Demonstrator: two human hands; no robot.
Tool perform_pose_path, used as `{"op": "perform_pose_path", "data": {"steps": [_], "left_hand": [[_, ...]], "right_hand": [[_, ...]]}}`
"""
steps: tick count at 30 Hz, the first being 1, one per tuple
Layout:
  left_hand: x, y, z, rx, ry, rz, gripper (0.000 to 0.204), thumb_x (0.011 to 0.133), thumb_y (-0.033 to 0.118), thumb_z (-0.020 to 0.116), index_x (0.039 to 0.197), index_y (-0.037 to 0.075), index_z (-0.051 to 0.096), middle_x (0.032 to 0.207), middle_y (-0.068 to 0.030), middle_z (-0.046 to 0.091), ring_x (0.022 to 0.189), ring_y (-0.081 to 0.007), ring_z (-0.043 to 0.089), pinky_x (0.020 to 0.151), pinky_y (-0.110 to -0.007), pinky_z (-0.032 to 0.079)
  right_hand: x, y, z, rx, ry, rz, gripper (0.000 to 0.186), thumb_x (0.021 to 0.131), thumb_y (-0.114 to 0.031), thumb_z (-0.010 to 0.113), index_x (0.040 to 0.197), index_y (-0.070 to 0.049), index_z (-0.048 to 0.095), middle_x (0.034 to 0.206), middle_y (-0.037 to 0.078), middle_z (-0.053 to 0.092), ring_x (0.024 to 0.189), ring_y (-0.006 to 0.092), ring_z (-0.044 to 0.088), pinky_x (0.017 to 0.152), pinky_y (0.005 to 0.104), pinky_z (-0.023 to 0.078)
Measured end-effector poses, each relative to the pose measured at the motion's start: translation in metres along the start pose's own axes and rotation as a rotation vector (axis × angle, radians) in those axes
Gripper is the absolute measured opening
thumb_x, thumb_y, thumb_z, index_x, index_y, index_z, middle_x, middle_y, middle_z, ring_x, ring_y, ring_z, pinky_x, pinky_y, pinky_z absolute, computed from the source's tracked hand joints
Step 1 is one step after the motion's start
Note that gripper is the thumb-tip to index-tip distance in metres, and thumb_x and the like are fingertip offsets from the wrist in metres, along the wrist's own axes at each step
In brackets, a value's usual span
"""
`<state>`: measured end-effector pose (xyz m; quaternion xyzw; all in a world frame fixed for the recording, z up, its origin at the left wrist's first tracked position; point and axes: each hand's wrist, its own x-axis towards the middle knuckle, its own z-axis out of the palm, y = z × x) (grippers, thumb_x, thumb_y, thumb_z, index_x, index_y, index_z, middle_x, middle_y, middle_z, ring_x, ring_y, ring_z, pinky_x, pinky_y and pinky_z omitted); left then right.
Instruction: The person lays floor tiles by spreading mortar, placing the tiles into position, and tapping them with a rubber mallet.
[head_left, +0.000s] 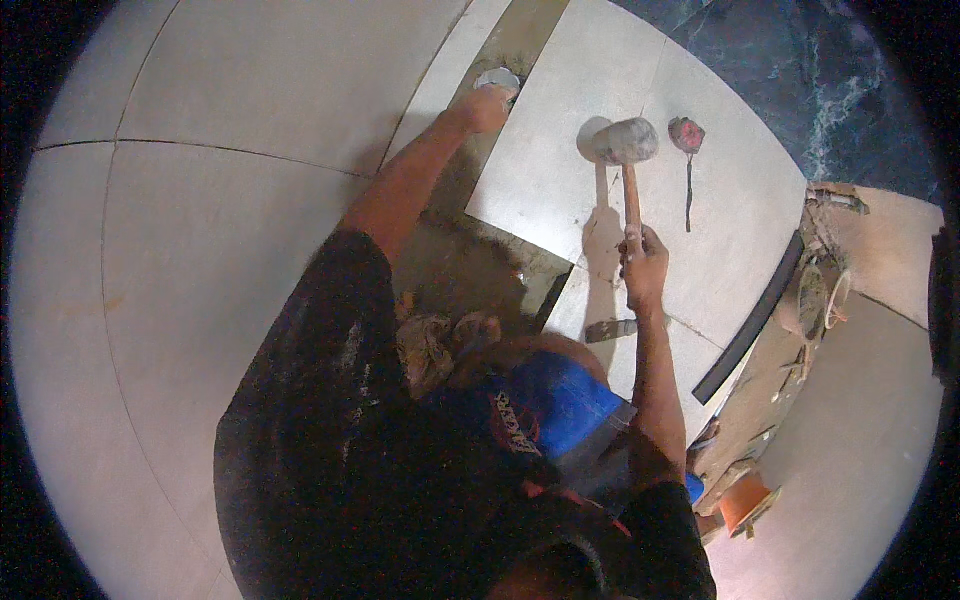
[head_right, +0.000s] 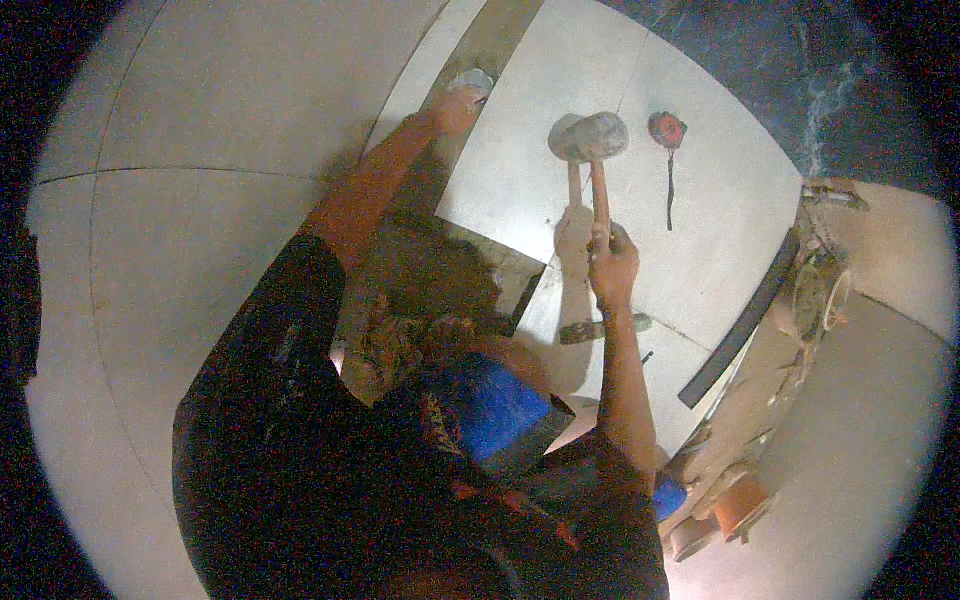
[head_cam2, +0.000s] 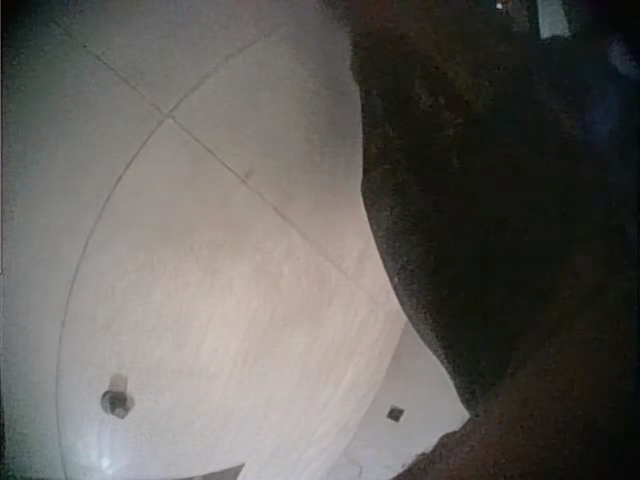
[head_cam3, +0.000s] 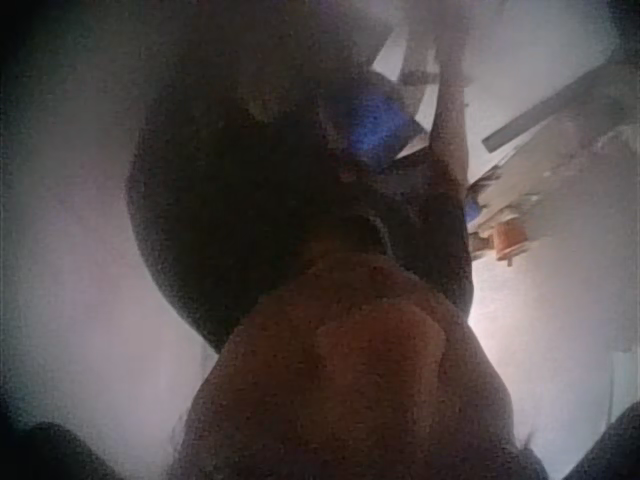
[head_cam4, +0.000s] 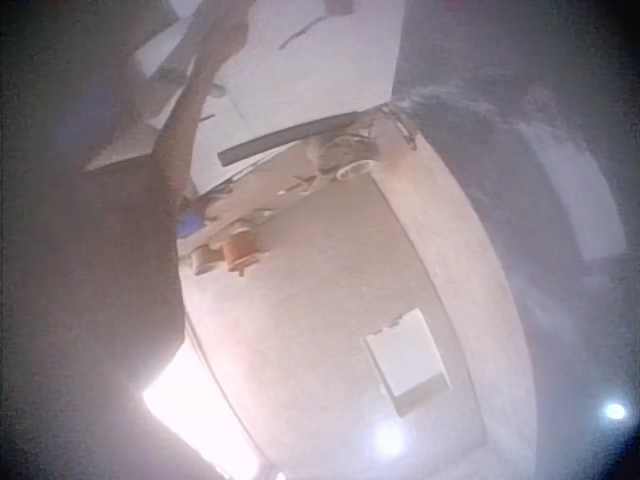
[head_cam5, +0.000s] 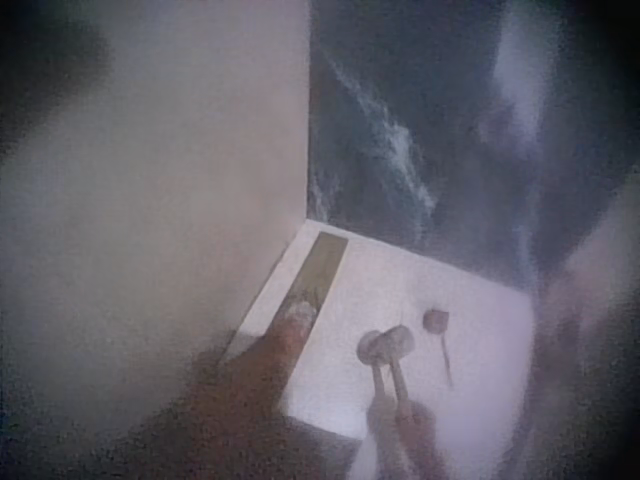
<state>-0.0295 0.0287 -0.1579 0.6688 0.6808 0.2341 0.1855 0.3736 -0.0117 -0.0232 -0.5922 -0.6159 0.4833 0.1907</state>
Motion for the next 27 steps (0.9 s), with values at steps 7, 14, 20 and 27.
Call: {"op": "perform_pose_path", "data": {"steps": [7,14,20,27], "left_hand": [[0.001,-0.041,0.011,0.108,-0.125,-0.012,0.039,0.086,0.014,0.050,0.119,0.003,0.068,0.115,-0.0251,0.068,0.105,-0.0400,0.066,0.094,-0.048,0.052],[-0.005,-0.049,0.023,0.146,-0.031,-0.002,0.037,0.086,0.016,0.052,0.117,0.003,0.068,0.112,-0.0240,0.069,0.105,-0.0375,0.067,0.093,-0.047,0.052],[-0.045,0.000,0.013,0.214,0.193,-0.038,0.046,0.090,0.018,0.053,0.130,-0.005,0.057,0.129,-0.0267,0.061,0.121,-0.0400,0.058,0.107,-0.046,0.042],[-0.099,0.106,0.027,0.256,0.145,0.115,0.057,0.097,0.025,0.055,0.143,-0.006,0.045,0.153,-0.0250,0.039,0.144,-0.0393,0.034,0.121,-0.051,0.023]], "right_hand": [[-0.013,0.003,-0.008,-0.049,-0.025,0.015,0.035,0.103,-0.034,0.057,0.106,0.000,0.066,0.070,-0.001,0.054,0.056,0.0062,0.046,0.047,0.0243,0.038],[-0.015,0.013,-0.001,-0.044,-0.012,-0.028,0.037,0.102,-0.035,0.059,0.105,0.001,0.066,0.070,0.000,0.055,0.058,0.0079,0.048,0.050,0.0263,0.041],[-0.017,-0.002,-0.003,-0.184,-0.050,-0.159,0.041,0.100,-0.036,0.060,0.108,0.003,0.067,0.072,0.010,0.064,0.062,0.0145,0.059,0.058,0.0324,0.048],[-0.033,-0.003,-0.007,-0.168,-0.029,-0.193,0.041,0.100,-0.035,0.060,0.118,0.002,0.064,0.073,0.012,0.065,0.062,0.0189,0.063,0.059,0.0357,0.051]]}}
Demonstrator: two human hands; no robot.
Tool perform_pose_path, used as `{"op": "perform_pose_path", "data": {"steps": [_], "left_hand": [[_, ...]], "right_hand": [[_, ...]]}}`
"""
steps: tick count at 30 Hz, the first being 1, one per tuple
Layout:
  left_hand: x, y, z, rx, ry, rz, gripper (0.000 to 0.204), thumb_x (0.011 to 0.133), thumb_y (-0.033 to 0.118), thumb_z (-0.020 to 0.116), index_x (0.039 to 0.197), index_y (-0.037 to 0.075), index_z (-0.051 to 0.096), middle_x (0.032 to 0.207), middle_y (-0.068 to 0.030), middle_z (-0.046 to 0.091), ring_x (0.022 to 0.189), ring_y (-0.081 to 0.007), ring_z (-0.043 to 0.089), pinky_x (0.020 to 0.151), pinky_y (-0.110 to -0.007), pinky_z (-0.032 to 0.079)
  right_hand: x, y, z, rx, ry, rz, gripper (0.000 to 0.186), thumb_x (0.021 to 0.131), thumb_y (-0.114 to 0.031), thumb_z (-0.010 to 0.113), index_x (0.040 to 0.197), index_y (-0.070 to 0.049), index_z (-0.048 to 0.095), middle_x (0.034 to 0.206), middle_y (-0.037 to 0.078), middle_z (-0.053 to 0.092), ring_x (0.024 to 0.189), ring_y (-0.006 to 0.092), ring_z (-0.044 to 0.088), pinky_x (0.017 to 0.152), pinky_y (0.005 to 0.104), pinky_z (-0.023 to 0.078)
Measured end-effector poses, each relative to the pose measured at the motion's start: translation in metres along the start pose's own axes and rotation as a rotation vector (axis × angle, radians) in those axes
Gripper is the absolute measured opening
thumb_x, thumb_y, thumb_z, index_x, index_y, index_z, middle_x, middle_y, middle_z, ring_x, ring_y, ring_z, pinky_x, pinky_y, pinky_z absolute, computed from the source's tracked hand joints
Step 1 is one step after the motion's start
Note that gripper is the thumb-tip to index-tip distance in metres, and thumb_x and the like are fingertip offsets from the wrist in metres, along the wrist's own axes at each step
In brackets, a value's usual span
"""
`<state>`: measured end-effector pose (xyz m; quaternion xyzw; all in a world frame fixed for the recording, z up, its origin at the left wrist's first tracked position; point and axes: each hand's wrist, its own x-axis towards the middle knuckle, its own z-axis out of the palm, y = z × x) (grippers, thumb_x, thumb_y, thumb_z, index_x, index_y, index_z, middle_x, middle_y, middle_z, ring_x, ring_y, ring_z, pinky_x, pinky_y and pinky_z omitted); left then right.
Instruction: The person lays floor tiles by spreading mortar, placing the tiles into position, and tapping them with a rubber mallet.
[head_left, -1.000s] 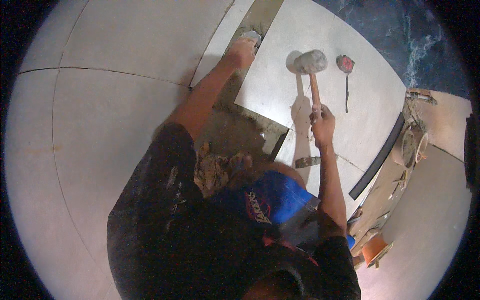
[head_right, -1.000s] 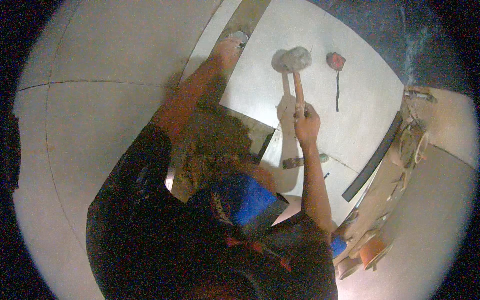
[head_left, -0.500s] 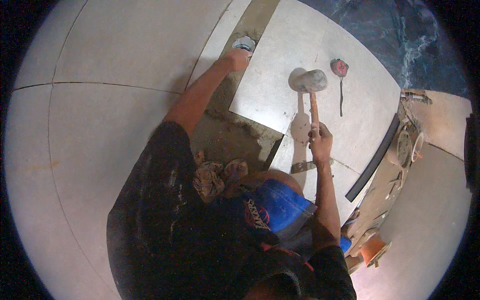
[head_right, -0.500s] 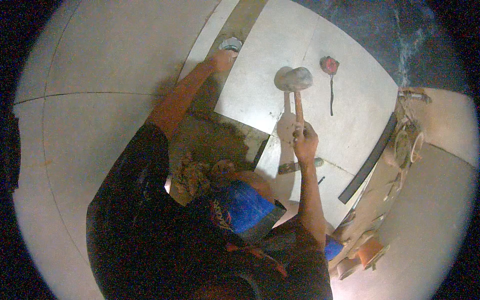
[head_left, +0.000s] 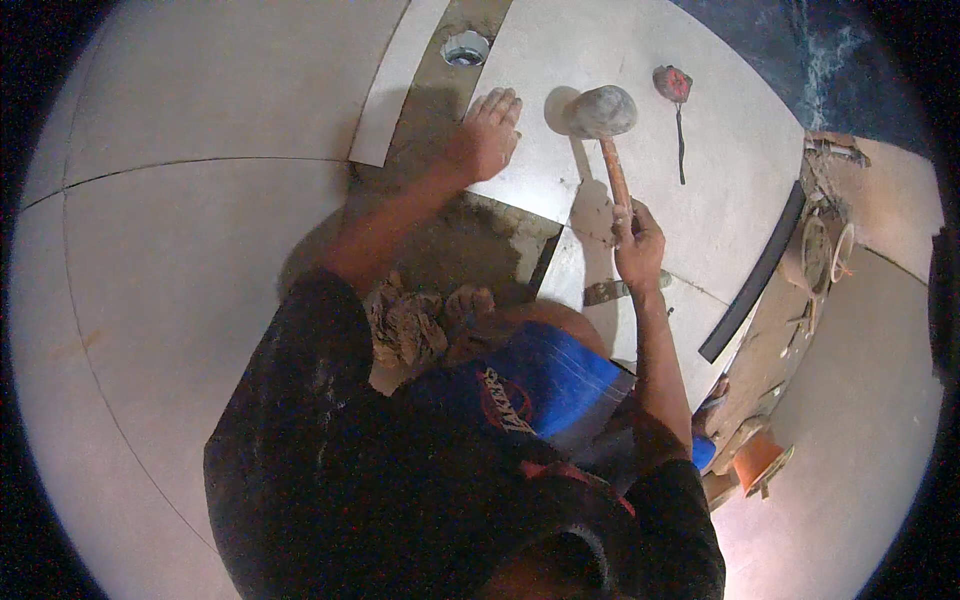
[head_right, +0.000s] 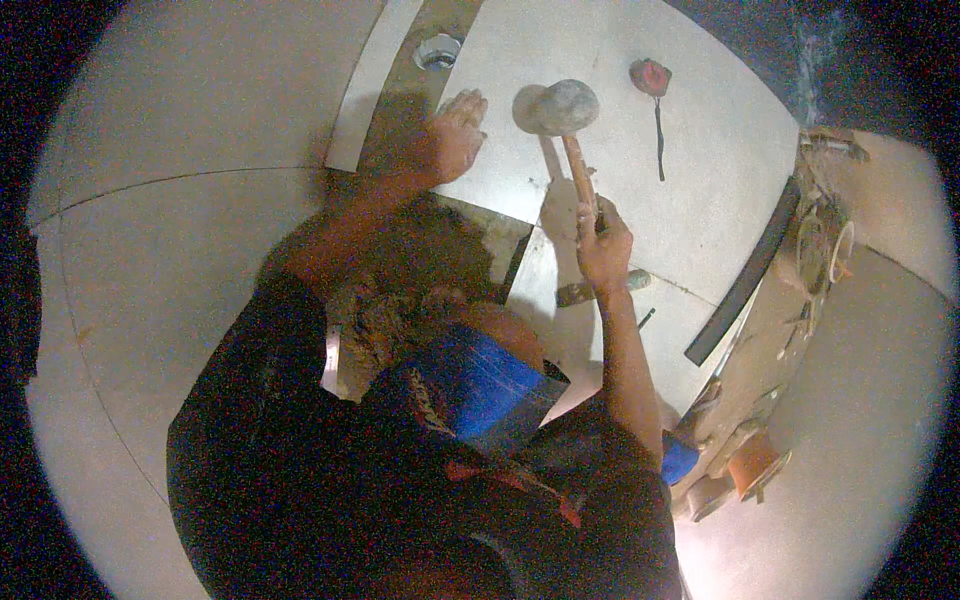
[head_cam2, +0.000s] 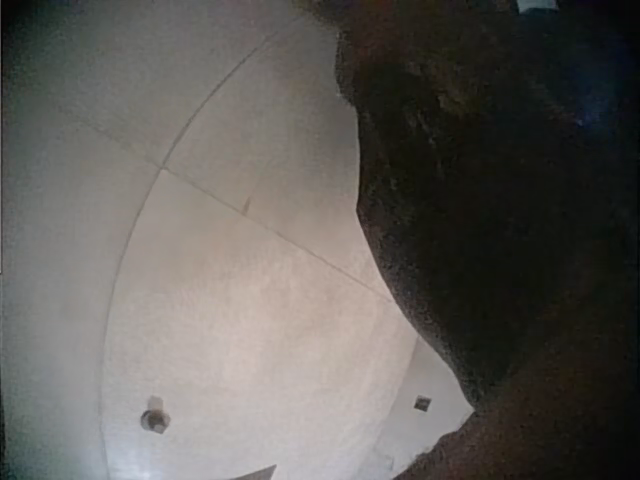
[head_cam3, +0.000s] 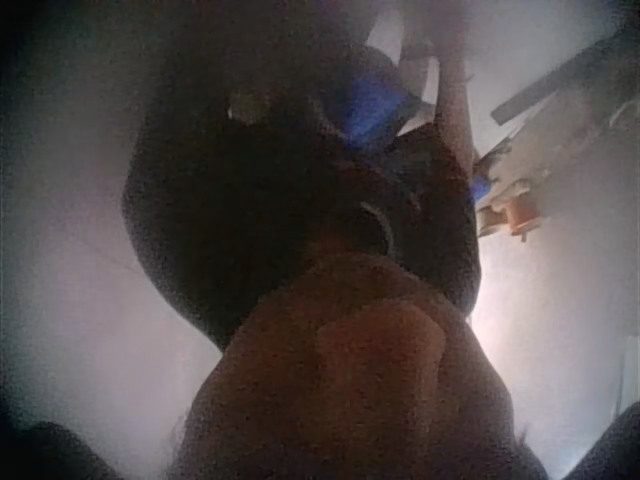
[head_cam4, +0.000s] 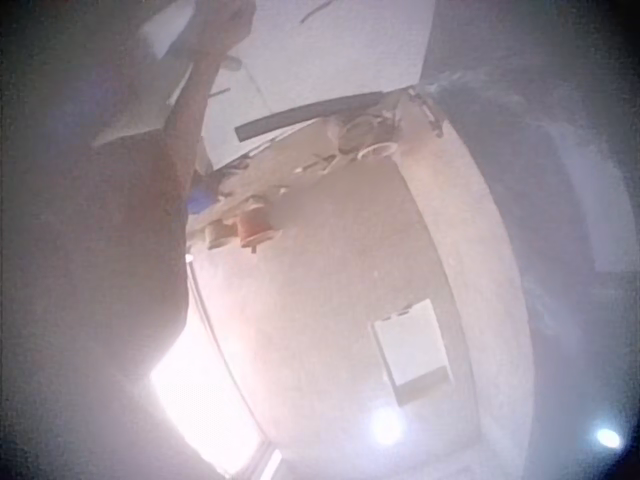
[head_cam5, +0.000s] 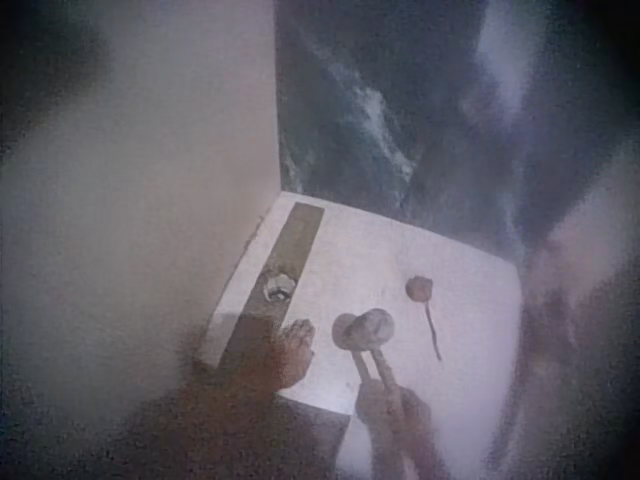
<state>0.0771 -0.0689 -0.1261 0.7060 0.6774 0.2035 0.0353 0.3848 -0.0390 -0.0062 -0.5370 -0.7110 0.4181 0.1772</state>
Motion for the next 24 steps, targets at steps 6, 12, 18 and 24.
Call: {"op": "perform_pose_path", "data": {"steps": [6,12,18,24], "left_hand": [[-0.012,0.028,0.013,0.051,-0.003,-0.029,0.061,0.100,0.034,0.053,0.145,-0.004,0.043,0.157,-0.0236,0.035,0.147,-0.0378,0.030,0.122,-0.050,0.020],[-0.014,0.029,0.015,0.031,0.020,-0.032,0.062,0.098,0.033,0.057,0.145,-0.004,0.042,0.157,-0.0230,0.034,0.147,-0.0389,0.029,0.121,-0.050,0.022],[-0.009,0.028,0.012,0.019,0.020,-0.028,0.061,0.098,0.033,0.057,0.144,-0.005,0.043,0.155,-0.0230,0.036,0.145,-0.0393,0.031,0.120,-0.051,0.024],[-0.016,0.031,0.016,-0.031,0.049,-0.007,0.061,0.097,0.032,0.060,0.143,-0.005,0.045,0.153,-0.0236,0.038,0.143,-0.0398,0.033,0.119,-0.053,0.026]], "right_hand": [[-0.007,0.017,0.009,-0.241,-0.044,0.011,0.044,0.101,-0.035,0.057,0.124,0.002,0.061,0.074,0.018,0.066,0.064,0.0270,0.065,0.060,0.0390,0.051],[-0.010,0.024,0.011,-0.258,-0.027,-0.092,0.047,0.102,-0.035,0.057,0.131,0.002,0.059,0.071,0.013,0.064,0.060,0.0170,0.060,0.058,0.0336,0.049],[-0.009,0.034,0.006,-0.264,-0.047,-0.083,0.047,0.101,-0.035,0.058,0.133,0.001,0.058,0.074,0.014,0.066,0.064,0.0180,0.062,0.062,0.0341,0.051],[-0.020,0.045,0.005,-0.301,-0.034,-0.112,0.045,0.101,-0.033,0.058,0.132,0.000,0.058,0.082,0.018,0.069,0.068,0.0191,0.065,0.066,0.0340,0.053]]}}
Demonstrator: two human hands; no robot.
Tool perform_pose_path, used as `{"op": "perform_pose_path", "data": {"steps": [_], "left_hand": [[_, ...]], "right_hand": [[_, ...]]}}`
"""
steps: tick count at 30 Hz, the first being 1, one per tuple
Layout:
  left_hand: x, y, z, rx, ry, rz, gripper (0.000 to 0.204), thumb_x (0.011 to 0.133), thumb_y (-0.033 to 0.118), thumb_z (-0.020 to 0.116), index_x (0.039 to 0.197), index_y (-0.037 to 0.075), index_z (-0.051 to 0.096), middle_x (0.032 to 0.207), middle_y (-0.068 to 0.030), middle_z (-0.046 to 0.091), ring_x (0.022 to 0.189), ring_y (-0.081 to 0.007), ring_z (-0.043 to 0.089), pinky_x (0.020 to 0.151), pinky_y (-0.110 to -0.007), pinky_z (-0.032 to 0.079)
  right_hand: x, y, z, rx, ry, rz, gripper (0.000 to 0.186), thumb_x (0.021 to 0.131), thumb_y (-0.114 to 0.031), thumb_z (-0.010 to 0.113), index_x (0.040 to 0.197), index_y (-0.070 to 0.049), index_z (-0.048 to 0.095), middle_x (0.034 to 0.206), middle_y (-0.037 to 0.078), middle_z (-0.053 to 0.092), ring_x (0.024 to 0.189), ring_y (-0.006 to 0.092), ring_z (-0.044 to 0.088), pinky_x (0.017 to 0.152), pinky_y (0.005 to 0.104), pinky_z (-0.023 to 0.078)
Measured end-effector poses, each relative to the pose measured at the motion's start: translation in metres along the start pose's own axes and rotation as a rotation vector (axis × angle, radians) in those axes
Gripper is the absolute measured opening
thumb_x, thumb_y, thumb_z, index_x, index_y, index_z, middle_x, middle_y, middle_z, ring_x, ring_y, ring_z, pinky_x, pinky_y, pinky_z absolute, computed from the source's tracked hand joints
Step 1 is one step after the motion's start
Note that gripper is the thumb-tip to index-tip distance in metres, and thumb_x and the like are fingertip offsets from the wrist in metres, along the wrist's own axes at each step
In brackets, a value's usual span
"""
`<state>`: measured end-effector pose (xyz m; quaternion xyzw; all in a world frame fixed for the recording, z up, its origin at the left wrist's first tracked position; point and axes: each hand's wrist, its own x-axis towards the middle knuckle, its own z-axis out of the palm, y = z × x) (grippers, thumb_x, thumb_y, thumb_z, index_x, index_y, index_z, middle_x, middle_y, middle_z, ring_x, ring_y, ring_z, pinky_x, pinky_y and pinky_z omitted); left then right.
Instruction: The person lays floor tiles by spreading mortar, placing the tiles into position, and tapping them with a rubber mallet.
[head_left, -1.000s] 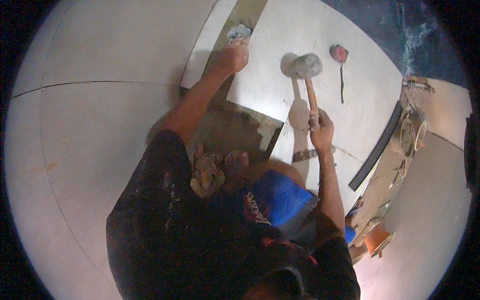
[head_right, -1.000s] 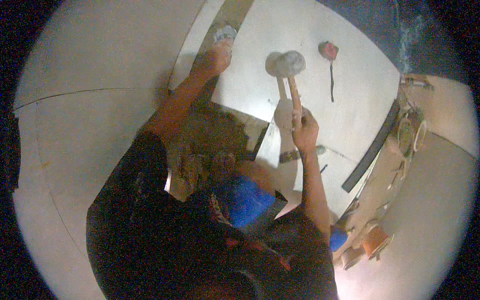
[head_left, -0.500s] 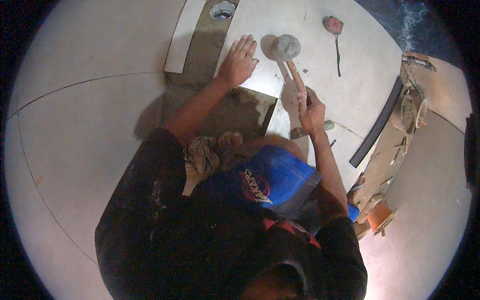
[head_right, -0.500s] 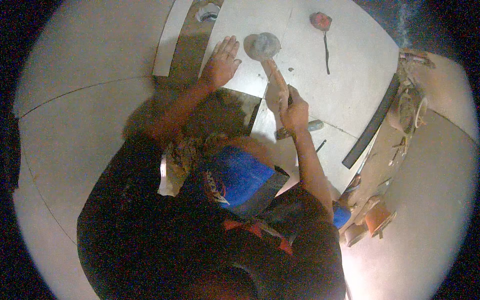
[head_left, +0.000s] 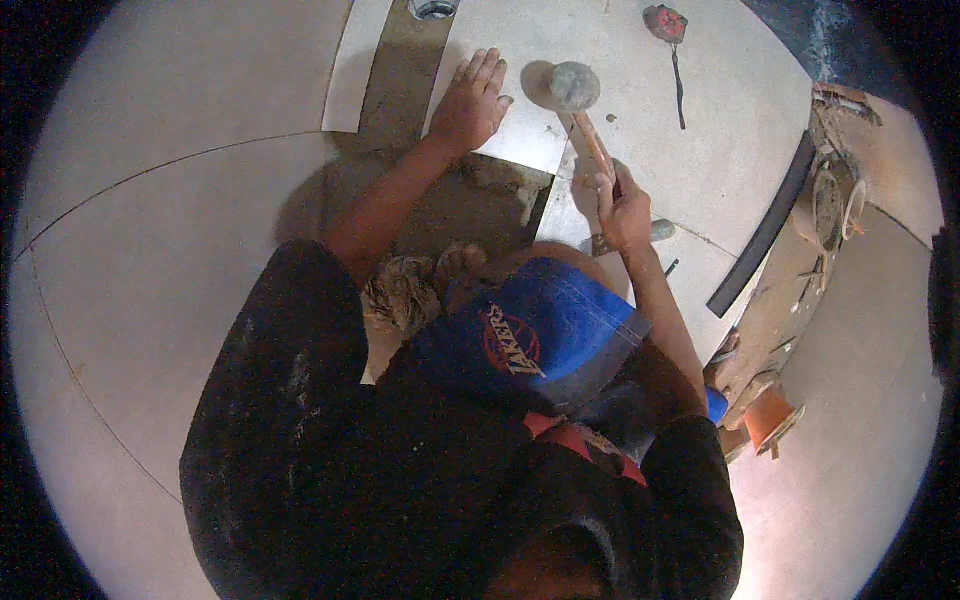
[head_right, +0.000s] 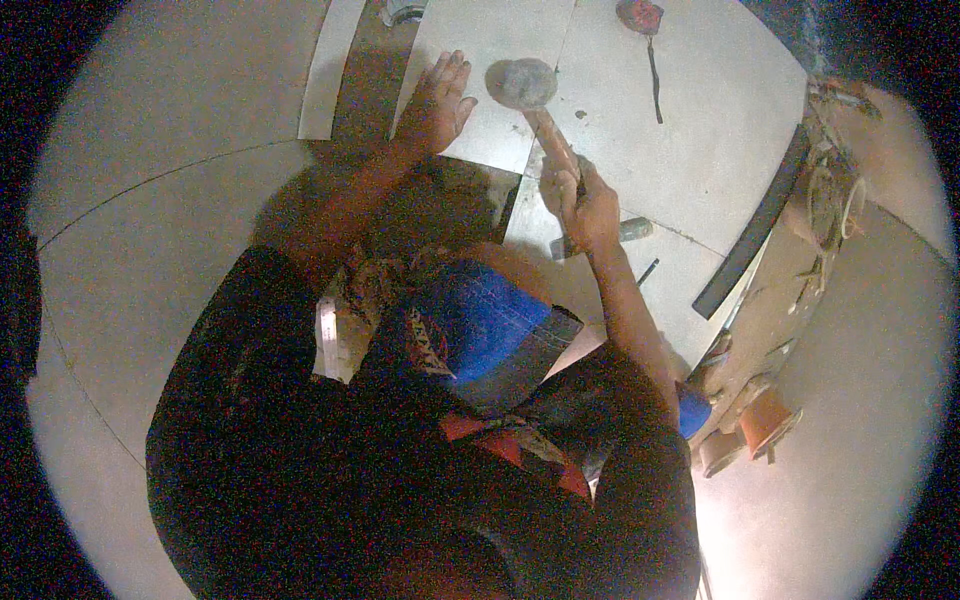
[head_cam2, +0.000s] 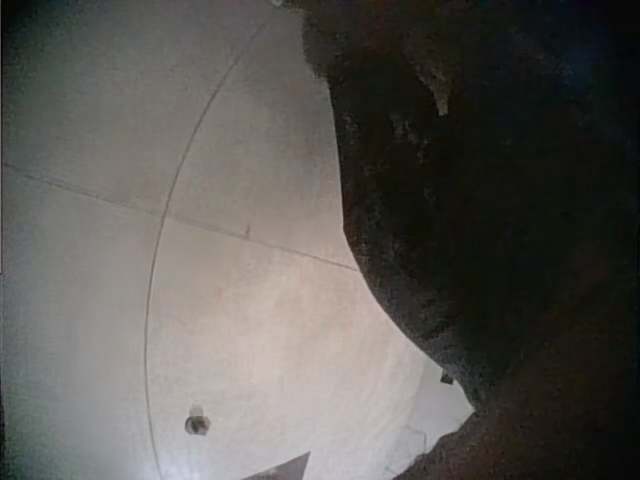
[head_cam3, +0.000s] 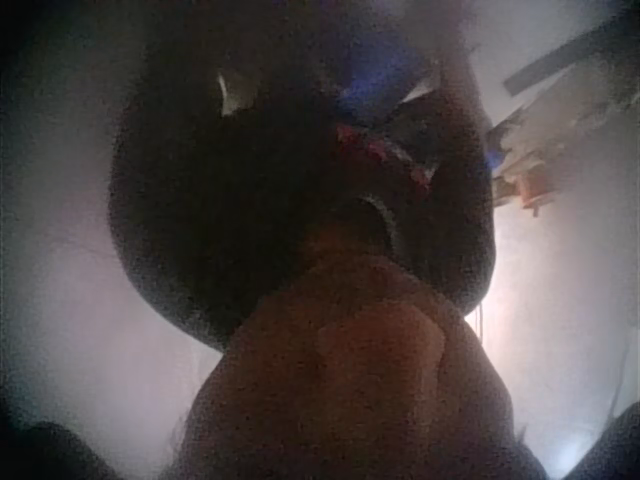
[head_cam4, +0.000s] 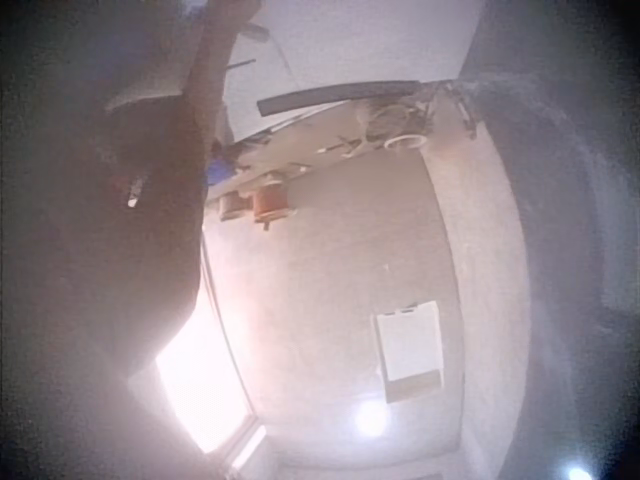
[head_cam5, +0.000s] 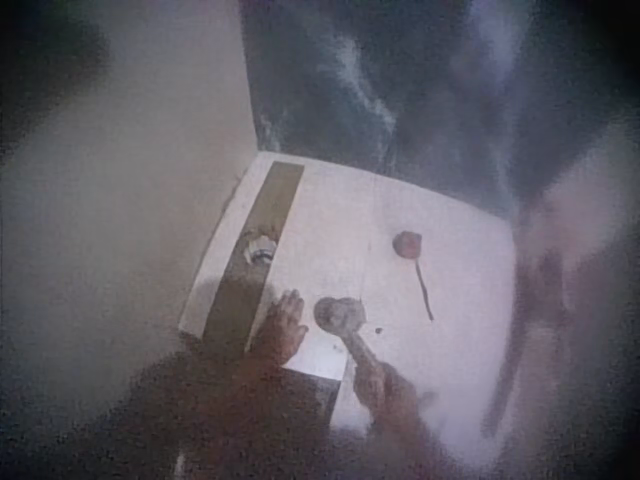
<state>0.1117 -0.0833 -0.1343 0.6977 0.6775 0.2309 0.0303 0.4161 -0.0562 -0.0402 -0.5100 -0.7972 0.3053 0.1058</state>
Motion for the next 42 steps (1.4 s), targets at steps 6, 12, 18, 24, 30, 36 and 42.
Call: {"op": "perform_pose_path", "data": {"steps": [6,12,18,24,30,36,42], "left_hand": [[0.005,-0.005,-0.001,-0.010,0.058,0.039,0.062,0.097,0.033,0.059,0.143,-0.006,0.044,0.154,-0.0243,0.037,0.145,-0.0398,0.031,0.119,-0.053,0.025],[0.006,-0.007,-0.002,0.012,0.015,0.017,0.061,0.097,0.033,0.060,0.140,-0.007,0.046,0.153,-0.0258,0.038,0.145,-0.0400,0.031,0.119,-0.053,0.025],[-0.001,-0.003,-0.001,-0.029,-0.004,-0.001,0.061,0.097,0.033,0.060,0.140,-0.009,0.046,0.153,-0.0264,0.038,0.145,-0.0410,0.033,0.119,-0.053,0.025],[0.004,-0.004,0.001,-0.008,0.039,0.018,0.060,0.097,0.031,0.060,0.139,-0.008,0.047,0.151,-0.0273,0.040,0.144,-0.0421,0.033,0.119,-0.053,0.025],[0.003,-0.006,0.002,-0.014,0.053,0.033,0.062,0.095,0.031,0.062,0.141,-0.008,0.045,0.151,-0.0274,0.040,0.143,-0.0430,0.033,0.119,-0.054,0.025],[0.001,-0.006,0.003,-0.007,0.042,0.025,0.062,0.095,0.031,0.062,0.141,-0.008,0.045,0.151,-0.0270,0.040,0.143,-0.0428,0.034,0.119,-0.053,0.025],[0.005,-0.008,0.002,-0.013,0.053,0.045,0.062,0.096,0.033,0.060,0.141,-0.008,0.045,0.152,-0.0266,0.038,0.145,-0.0420,0.031,0.120,-0.053,0.024]], "right_hand": [[0.015,-0.018,0.002,0.088,0.047,-0.011,0.041,0.101,-0.030,0.059,0.130,-0.001,0.060,0.080,0.017,0.068,0.067,0.0185,0.065,0.064,0.0340,0.052],[0.027,-0.020,0.005,0.118,0.041,-0.026,0.041,0.101,-0.030,0.059,0.130,0.000,0.060,0.071,0.012,0.065,0.062,0.0171,0.063,0.062,0.0335,0.052],[0.025,-0.006,0.017,0.073,0.045,-0.067,0.043,0.102,-0.034,0.056,0.130,-0.001,0.059,0.081,0.016,0.067,0.072,0.0256,0.066,0.066,0.0373,0.053],[0.020,-0.020,0.016,0.132,0.037,0.052,0.046,0.100,-0.038,0.054,0.130,-0.003,0.058,0.096,0.027,0.070,0.087,0.0445,0.070,0.074,0.0480,0.056],[0.028,-0.019,0.010,0.110,0.117,-0.048,0.044,0.102,-0.033,0.058,0.132,-0.001,0.059,0.079,0.017,0.068,0.067,0.0196,0.065,0.063,0.0340,0.052],[0.033,-0.020,0.006,0.047,0.058,0.007,0.045,0.101,-0.035,0.058,0.131,-0.001,0.059,0.077,0.017,0.067,0.065,0.0201,0.065,0.063,0.0347,0.051],[0.030,-0.020,0.007,0.114,0.043,0.056,0.048,0.099,-0.040,0.057,0.132,-0.004,0.059,0.090,0.026,0.070,0.081,0.0405,0.071,0.071,0.0462,0.055]]}}
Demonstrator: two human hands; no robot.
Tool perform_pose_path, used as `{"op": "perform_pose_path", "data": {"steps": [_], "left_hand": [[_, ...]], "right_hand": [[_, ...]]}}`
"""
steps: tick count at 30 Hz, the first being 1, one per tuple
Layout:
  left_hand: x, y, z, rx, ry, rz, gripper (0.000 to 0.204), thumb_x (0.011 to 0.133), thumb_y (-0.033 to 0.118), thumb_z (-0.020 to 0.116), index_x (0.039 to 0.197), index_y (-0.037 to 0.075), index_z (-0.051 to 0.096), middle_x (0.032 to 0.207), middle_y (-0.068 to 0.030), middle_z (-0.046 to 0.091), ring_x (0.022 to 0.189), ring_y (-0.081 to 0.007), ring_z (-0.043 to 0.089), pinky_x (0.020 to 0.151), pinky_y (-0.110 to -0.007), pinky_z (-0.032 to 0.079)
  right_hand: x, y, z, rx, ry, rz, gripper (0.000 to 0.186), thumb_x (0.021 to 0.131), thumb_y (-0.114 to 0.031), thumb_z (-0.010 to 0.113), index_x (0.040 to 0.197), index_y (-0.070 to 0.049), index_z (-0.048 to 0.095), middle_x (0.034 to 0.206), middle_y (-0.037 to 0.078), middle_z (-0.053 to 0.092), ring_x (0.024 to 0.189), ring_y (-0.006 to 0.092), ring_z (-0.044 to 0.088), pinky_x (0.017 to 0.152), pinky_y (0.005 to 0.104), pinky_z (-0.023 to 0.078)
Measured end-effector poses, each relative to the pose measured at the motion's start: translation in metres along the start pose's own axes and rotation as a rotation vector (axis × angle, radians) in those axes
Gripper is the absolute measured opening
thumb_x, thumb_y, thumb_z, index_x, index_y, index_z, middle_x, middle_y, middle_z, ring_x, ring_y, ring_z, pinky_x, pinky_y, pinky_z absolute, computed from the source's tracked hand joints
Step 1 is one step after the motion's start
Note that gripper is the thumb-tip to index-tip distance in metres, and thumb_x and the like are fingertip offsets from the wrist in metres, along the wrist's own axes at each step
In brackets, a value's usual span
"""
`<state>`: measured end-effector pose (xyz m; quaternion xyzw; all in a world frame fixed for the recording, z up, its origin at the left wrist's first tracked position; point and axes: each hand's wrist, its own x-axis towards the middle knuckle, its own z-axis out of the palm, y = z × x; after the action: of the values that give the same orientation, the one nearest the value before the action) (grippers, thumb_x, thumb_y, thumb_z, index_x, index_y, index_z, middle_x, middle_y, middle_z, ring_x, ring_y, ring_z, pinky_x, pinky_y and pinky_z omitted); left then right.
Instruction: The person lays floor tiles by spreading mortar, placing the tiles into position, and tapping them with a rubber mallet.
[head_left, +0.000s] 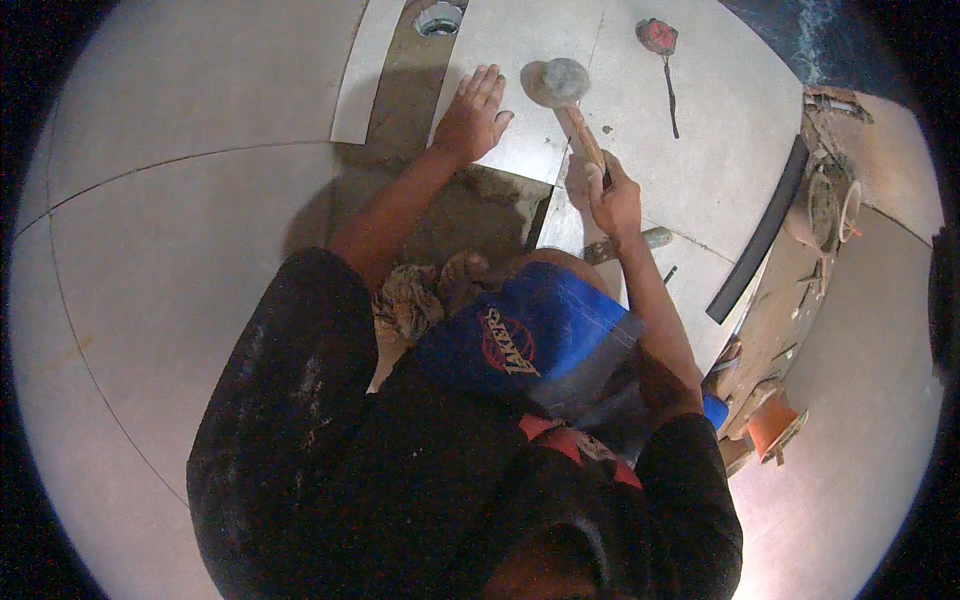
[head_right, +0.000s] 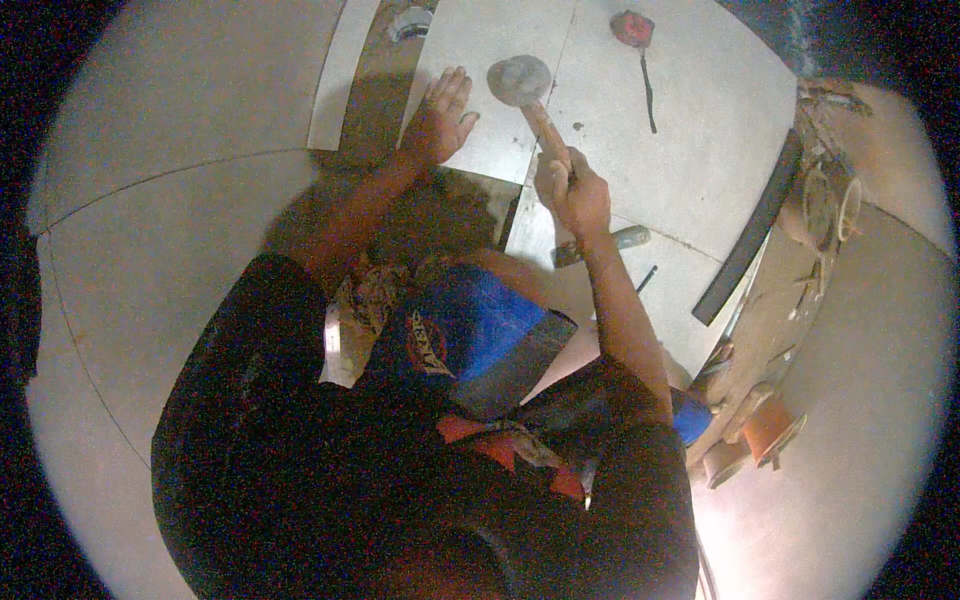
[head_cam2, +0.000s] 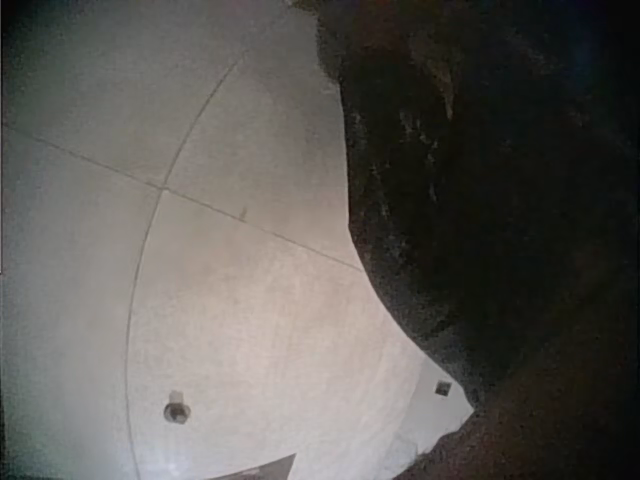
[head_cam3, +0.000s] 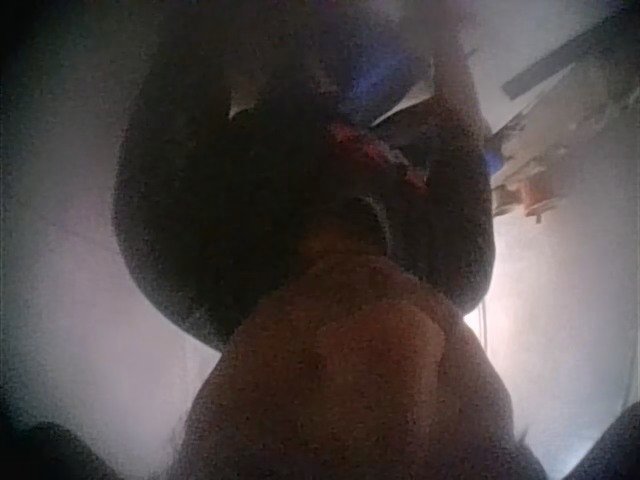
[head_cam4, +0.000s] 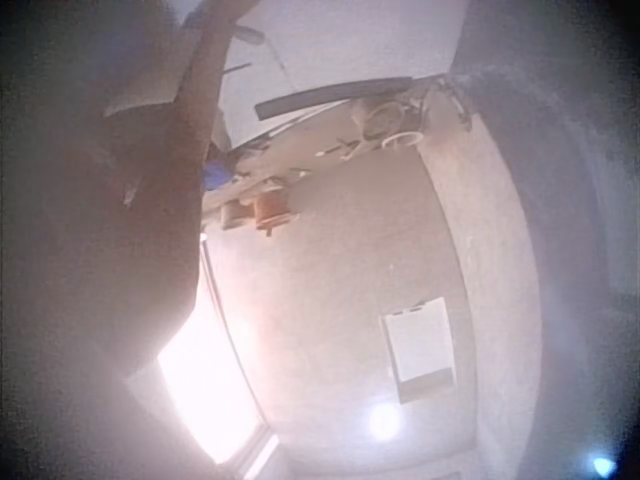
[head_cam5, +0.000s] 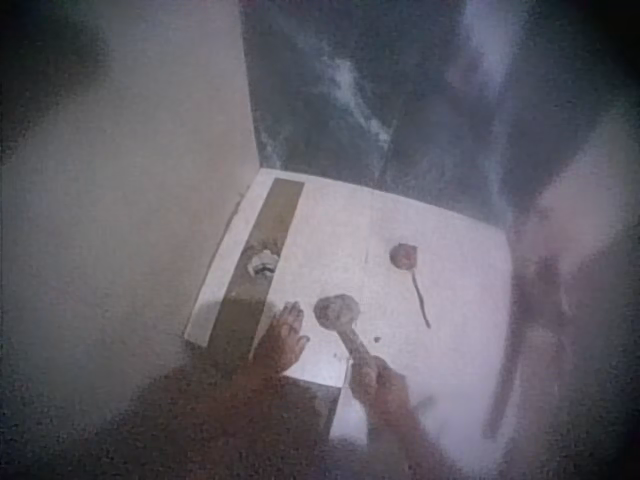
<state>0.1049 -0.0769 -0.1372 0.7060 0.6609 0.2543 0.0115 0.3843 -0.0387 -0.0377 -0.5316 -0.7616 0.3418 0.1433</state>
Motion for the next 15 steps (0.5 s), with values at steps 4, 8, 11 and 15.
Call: {"op": "perform_pose_path", "data": {"steps": [4,8,11,15], "left_hand": [[0.000,0.003,-0.001,-0.011,-0.038,-0.026,0.063,0.096,0.031,0.061,0.141,-0.008,0.044,0.153,-0.0269,0.037,0.146,-0.0416,0.030,0.120,-0.054,0.024],[0.004,0.001,-0.003,-0.040,-0.032,-0.016,0.065,0.094,0.029,0.062,0.142,-0.009,0.042,0.153,-0.0273,0.036,0.145,-0.0432,0.030,0.119,-0.055,0.024],[-0.001,-0.003,-0.003,-0.051,-0.048,-0.026,0.068,0.092,0.030,0.064,0.143,-0.010,0.041,0.153,-0.0280,0.036,0.145,-0.0448,0.029,0.118,-0.057,0.023],[0.021,0.003,0.002,-0.055,-0.038,-0.075,0.071,0.091,0.034,0.065,0.143,-0.009,0.042,0.155,-0.0285,0.034,0.145,-0.0437,0.030,0.118,-0.058,0.023]], "right_hand": [[0.011,-0.010,-0.011,0.013,0.012,0.018,0.050,0.099,-0.041,0.056,0.133,-0.005,0.058,0.091,0.027,0.070,0.082,0.0422,0.071,0.072,0.0468,0.056],[0.018,-0.001,-0.003,-0.023,0.121,-0.035,0.045,0.101,-0.033,0.059,0.135,-0.003,0.058,0.083,0.023,0.070,0.070,0.0262,0.070,0.067,0.0378,0.055],[0.028,0.005,0.001,-0.072,0.024,0.035,0.049,0.100,-0.037,0.056,0.137,-0.005,0.056,0.092,0.026,0.070,0.083,0.0373,0.071,0.075,0.0447,0.056],[0.041,-0.008,-0.010,0.061,-0.005,0.106,0.051,0.100,-0.041,0.053,0.136,-0.005,0.054,0.097,0.026,0.070,0.089,0.0434,0.070,0.079,0.0492,0.055]]}}
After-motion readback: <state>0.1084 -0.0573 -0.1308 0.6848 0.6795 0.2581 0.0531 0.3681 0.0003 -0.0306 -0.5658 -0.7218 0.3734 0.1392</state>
